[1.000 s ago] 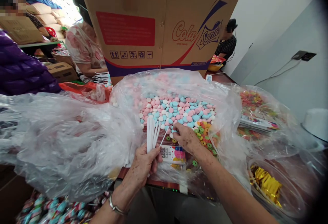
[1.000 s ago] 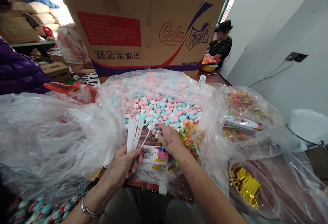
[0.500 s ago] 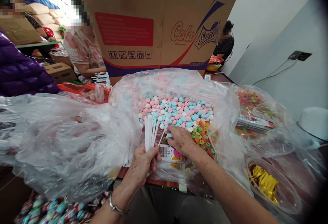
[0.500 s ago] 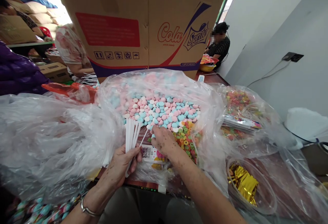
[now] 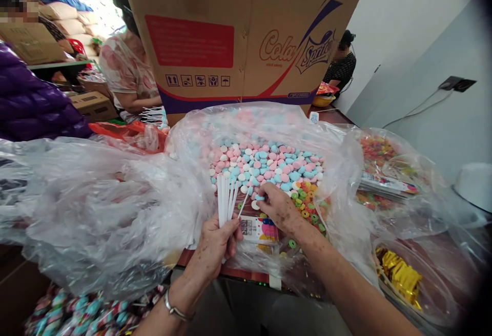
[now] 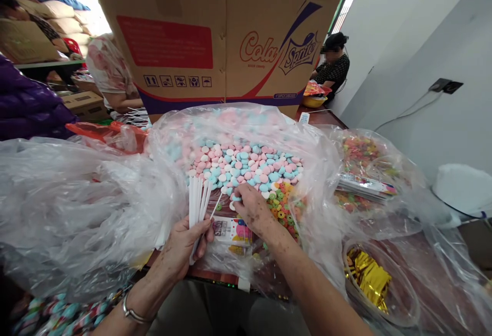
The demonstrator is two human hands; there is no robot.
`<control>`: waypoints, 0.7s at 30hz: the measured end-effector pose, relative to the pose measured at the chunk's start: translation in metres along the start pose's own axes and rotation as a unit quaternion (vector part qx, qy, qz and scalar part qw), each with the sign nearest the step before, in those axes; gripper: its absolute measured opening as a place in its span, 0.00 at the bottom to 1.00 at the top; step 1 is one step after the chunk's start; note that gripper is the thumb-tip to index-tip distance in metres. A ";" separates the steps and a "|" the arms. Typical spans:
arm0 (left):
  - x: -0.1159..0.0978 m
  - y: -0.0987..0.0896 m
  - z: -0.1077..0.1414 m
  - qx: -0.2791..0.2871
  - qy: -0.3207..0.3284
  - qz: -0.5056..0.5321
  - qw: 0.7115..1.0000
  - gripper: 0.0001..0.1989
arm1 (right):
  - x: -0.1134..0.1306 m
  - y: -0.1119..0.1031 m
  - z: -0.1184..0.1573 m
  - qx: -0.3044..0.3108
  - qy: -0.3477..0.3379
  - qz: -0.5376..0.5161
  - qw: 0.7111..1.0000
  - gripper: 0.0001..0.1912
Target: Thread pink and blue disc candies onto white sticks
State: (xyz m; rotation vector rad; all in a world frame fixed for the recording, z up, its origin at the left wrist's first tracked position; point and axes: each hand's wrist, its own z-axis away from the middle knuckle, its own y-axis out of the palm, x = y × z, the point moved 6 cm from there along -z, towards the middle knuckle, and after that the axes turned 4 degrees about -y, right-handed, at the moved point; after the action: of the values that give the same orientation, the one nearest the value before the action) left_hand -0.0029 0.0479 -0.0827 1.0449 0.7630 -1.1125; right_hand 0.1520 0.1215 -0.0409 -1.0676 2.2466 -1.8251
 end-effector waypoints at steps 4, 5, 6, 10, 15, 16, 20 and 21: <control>-0.002 0.001 0.001 -0.004 0.003 0.000 1.000 0.16 | 0.008 0.007 0.004 0.013 -0.051 0.016 0.998 0.08; -0.002 0.001 0.001 -0.005 0.003 0.000 1.000 0.16 | 0.010 0.010 0.004 0.019 -0.062 0.023 0.998 0.08; -0.003 0.002 0.002 -0.004 0.002 0.001 1.000 0.16 | 0.011 0.012 0.004 0.025 -0.071 0.031 0.997 0.08; -0.004 0.002 0.003 -0.005 0.002 -0.001 1.000 0.16 | 0.014 0.019 0.005 0.050 -0.084 0.057 0.994 0.10; -0.003 0.002 0.002 -0.004 -0.001 -0.008 1.000 0.16 | 0.016 0.023 0.007 0.073 -0.071 0.044 0.994 0.13; -0.003 0.002 0.002 -0.002 -0.002 -0.011 1.000 0.16 | 0.016 0.022 0.007 0.070 -0.061 0.031 0.995 0.13; -0.004 0.003 0.003 -0.005 -0.007 -0.037 0.999 0.15 | 0.008 0.014 0.005 0.018 0.011 -0.057 0.998 0.13; -0.004 0.003 0.003 -0.005 -0.010 -0.047 0.999 0.14 | 0.003 0.009 0.004 -0.003 0.037 -0.089 0.995 0.11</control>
State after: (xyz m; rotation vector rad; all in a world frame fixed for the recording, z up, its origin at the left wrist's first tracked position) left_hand -0.0015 0.0469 -0.0773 0.9966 0.8084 -1.1954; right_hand 0.1469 0.1170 -0.0492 -1.2584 2.2648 -1.9561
